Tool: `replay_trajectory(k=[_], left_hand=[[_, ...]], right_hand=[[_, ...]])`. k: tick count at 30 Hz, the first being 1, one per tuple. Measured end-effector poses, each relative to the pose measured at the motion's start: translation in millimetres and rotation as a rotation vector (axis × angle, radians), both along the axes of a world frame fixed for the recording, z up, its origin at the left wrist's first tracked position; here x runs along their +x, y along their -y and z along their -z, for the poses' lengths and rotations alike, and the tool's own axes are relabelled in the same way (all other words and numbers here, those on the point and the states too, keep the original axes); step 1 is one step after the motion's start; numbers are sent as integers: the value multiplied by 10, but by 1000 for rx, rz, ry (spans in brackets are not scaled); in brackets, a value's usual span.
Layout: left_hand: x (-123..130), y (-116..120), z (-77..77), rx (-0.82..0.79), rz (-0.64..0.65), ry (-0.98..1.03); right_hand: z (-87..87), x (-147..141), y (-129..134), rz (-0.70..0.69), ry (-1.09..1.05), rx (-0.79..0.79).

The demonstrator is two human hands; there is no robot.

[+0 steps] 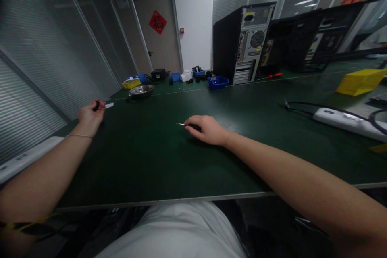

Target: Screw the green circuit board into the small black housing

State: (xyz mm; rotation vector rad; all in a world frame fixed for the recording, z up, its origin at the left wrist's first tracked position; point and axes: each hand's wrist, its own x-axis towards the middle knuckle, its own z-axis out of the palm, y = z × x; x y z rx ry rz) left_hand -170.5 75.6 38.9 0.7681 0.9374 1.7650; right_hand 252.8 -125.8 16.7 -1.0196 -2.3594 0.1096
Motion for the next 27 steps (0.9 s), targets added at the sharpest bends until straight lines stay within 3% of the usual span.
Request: replay_trajectory(k=[3,16,27], left_hand=[[34,-19,24,-16,-45,75],[137,34,18,-54,-9,202],[166,16,48,-41,106,218]], right_hand=[[-2,-2,-1,-4,1,3],[14,-9,-18,-24,6,15],[25,-1,-23,-30,10,9]])
